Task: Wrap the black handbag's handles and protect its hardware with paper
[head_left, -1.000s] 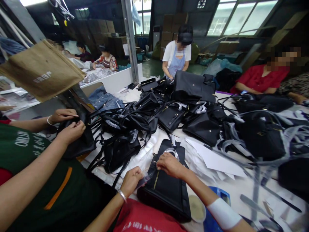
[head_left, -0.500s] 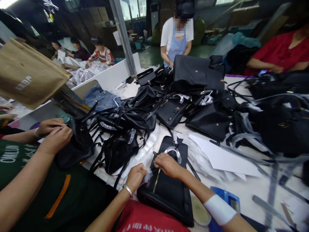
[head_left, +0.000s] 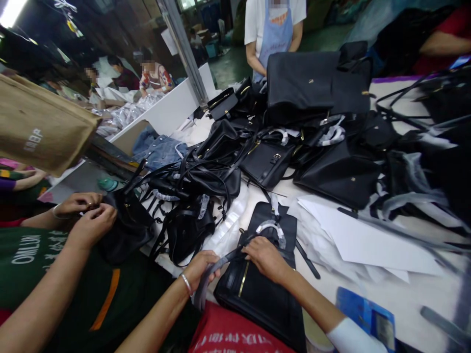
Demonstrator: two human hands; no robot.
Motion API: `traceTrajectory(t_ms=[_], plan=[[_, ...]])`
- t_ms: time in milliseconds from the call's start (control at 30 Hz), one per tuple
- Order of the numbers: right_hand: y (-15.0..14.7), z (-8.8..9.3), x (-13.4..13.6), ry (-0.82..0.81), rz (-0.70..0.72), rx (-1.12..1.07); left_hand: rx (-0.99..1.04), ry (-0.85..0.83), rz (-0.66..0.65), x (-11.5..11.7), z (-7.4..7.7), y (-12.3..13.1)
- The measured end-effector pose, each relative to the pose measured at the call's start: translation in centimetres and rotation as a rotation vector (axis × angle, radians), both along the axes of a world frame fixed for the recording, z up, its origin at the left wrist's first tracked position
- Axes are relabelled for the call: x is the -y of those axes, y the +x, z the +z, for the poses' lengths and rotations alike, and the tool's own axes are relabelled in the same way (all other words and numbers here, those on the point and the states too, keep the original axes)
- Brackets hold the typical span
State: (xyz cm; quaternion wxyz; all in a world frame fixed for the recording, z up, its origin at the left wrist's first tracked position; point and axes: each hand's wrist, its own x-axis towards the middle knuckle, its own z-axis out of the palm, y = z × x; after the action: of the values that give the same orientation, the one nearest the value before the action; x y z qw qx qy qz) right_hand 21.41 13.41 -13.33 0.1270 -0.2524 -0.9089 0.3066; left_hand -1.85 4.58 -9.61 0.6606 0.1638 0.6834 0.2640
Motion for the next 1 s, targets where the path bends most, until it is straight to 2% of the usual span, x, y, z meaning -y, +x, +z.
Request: traceTrajectory(t_ms=[167,333,567,733,900,1000], plan=[[0.2,-0.2,-0.1,0.032,-0.026,-0.007,0.029,0.032,-0.094,-0.7,0.6,1.2],[-0.8,0.0,1.0,0.035,0.005,-0.021,-0.059,0.019,-0.150,-2.3,0.3,3.6],[1.5,-2.0,-0.7,0.068,-0.134,0.016,-0.054,-0.012,-0.196,-3.6,-0.5,4.0],[1.3,-2.7,-0.2,0.104,-0.108,-0.001,-0.044,-0.032,-0.229,-5.0,-1.3,5.2],[1.8,-2.9,0.3,-0.001,-0.159,-0.042,-0.031,-0.043,-0.299,-6.7,-2.8,6.6],[3.2,-2.8,-1.5,-0.092,-0.328,-0.108,-0.037,-0.022,-0.315,-6.9,-3.3,6.8]])
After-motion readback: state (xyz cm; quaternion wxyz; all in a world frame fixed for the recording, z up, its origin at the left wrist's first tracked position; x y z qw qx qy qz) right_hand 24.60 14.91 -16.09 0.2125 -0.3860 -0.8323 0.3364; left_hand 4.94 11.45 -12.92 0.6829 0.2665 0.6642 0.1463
